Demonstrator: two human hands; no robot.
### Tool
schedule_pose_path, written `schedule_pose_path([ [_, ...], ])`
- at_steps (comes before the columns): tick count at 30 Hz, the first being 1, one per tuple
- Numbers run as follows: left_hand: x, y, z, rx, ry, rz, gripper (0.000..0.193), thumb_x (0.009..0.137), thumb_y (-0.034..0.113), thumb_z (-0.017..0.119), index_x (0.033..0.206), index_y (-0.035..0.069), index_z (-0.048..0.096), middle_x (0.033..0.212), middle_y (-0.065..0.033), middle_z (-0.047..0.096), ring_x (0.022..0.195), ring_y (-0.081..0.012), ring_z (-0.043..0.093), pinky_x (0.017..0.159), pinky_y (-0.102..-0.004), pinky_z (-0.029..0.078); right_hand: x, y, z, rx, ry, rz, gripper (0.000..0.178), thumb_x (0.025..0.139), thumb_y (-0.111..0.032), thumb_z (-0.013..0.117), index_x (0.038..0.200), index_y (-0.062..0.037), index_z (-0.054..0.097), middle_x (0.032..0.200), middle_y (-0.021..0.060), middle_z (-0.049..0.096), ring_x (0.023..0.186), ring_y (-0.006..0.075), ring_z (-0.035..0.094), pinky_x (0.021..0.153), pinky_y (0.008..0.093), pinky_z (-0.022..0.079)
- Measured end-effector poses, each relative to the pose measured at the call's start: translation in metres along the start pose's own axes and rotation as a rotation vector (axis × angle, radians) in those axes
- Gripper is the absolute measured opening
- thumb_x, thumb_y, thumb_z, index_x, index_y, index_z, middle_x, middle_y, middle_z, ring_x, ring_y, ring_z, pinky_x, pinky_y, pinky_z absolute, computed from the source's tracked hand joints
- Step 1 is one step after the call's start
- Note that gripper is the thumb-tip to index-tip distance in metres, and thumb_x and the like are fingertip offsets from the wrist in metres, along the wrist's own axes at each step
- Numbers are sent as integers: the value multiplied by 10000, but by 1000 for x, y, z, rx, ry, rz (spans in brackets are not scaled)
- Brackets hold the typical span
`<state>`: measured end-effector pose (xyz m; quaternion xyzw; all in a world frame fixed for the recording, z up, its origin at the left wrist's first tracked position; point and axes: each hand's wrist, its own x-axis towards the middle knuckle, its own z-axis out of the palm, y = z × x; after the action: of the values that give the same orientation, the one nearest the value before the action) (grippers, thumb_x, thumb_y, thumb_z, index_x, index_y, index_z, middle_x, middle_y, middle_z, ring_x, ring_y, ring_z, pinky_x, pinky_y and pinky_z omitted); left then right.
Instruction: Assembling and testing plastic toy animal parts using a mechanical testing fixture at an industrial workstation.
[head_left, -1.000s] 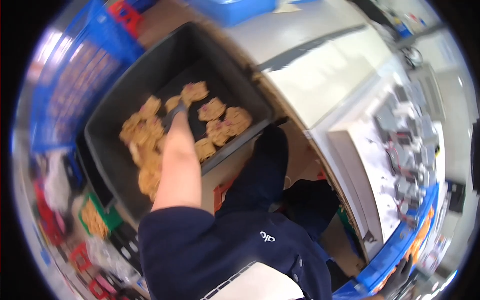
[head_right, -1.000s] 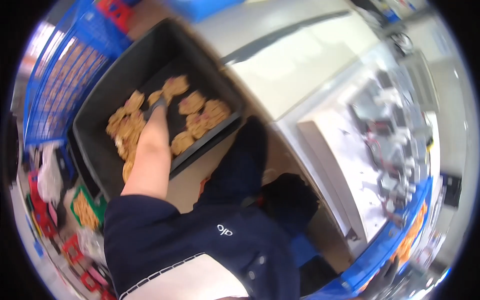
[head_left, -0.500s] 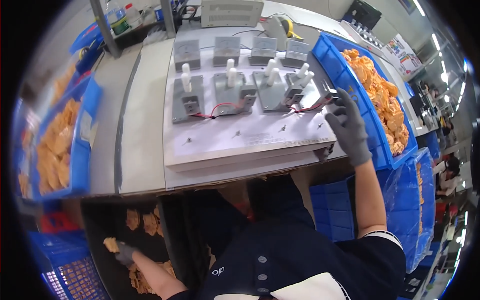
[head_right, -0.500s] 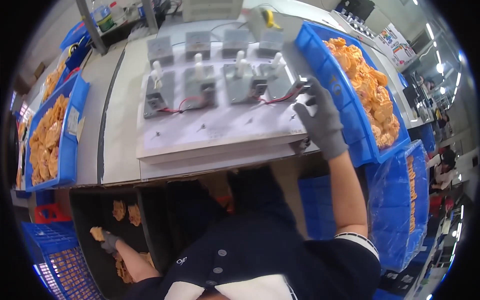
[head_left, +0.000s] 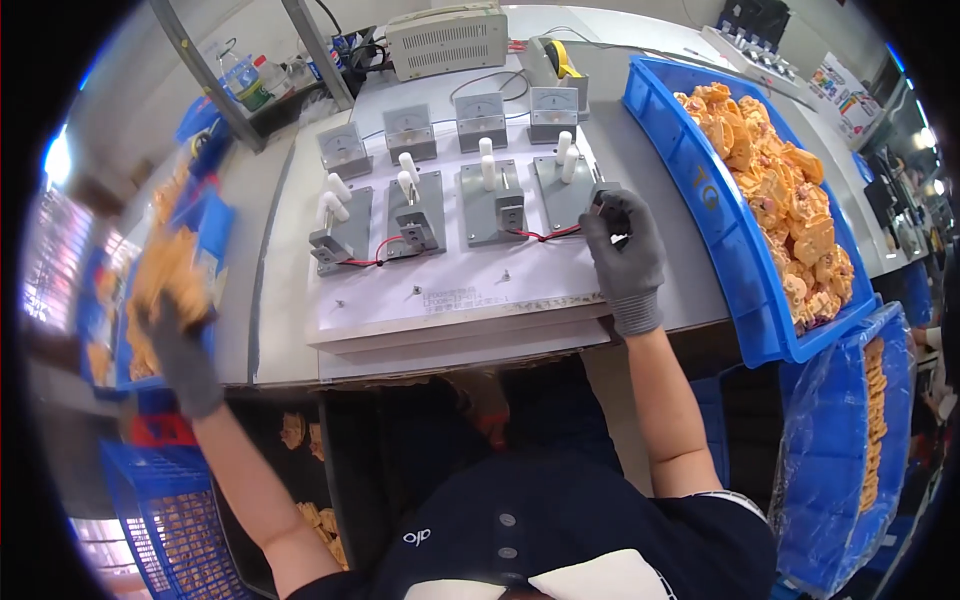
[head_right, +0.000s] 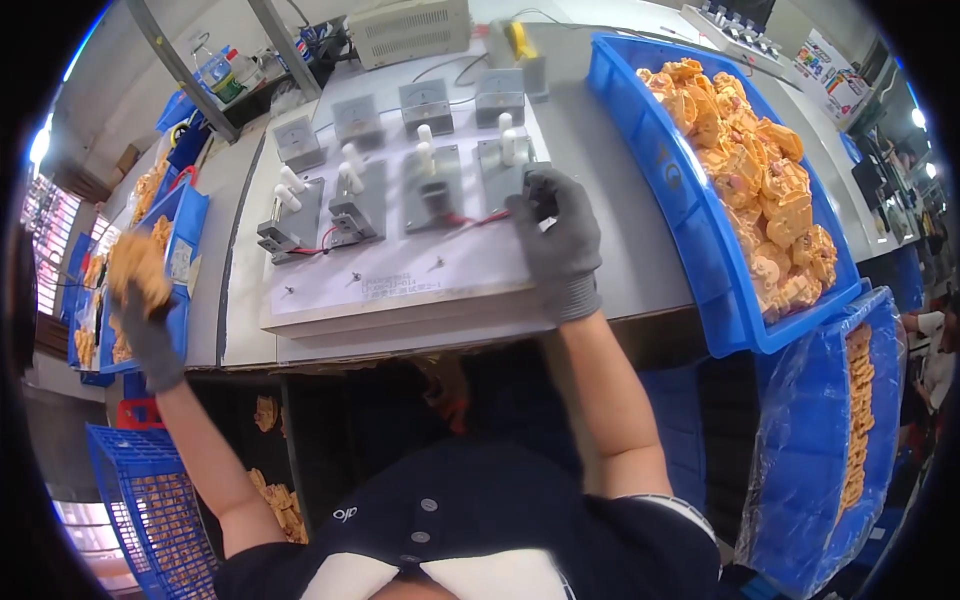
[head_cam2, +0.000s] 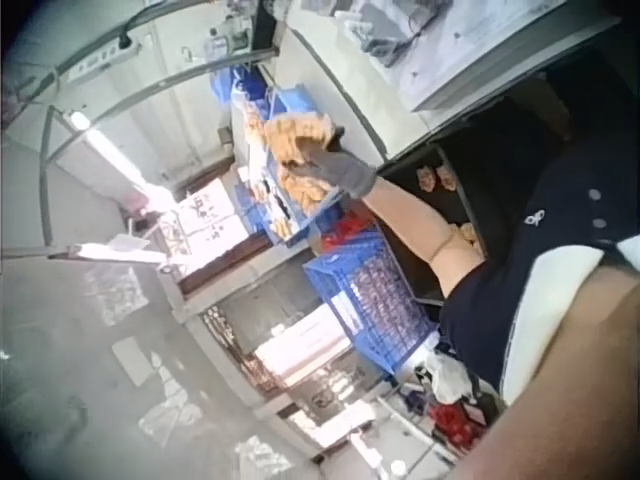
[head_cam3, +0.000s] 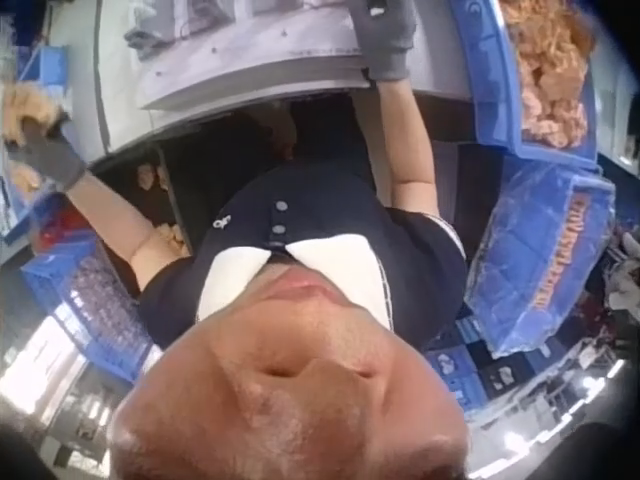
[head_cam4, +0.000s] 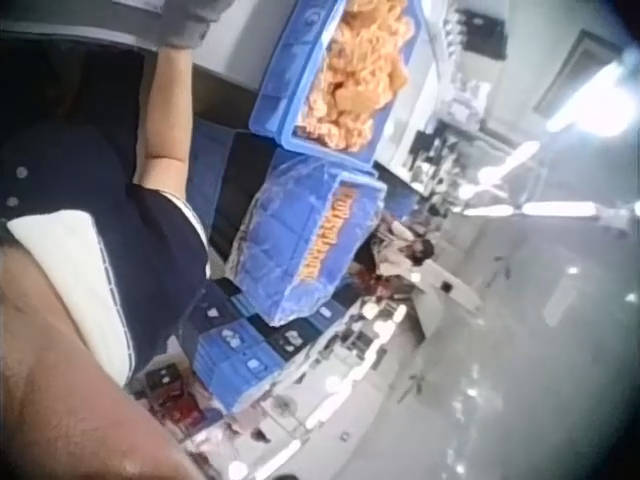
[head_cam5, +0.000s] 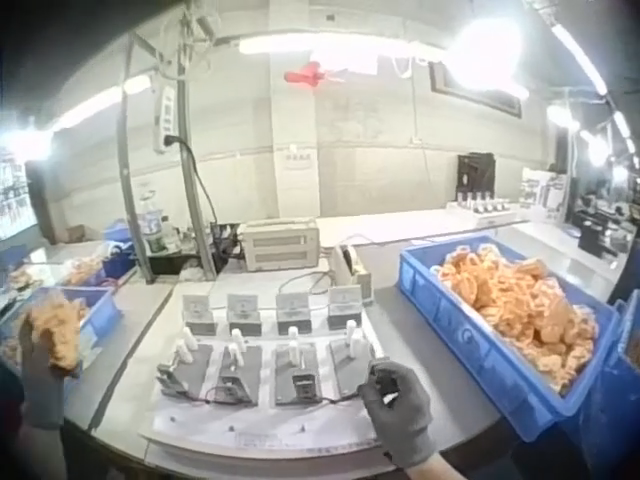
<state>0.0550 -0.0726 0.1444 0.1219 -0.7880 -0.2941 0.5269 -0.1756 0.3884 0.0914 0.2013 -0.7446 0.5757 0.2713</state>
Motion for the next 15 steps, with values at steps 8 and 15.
schedule_pose_path([
  [8,1,228,289,-269,-651,55,545,818,436,599,1182,57,455,1024,-198,599,884,-281,629,701,-319,510,-7,5,-2,-3,181,-51,171,728,-63,718,849,-36,600,632,12,587,543,57,533,511,210,444],
  [15,-7,245,371,175,-859,267,613,820,531,487,1239,84,468,992,-233,612,894,-398,596,796,-435,465,-6,7,-6,63,135,-51,188,724,-37,709,867,-43,587,685,41,624,585,87,590,544,220,476],
])
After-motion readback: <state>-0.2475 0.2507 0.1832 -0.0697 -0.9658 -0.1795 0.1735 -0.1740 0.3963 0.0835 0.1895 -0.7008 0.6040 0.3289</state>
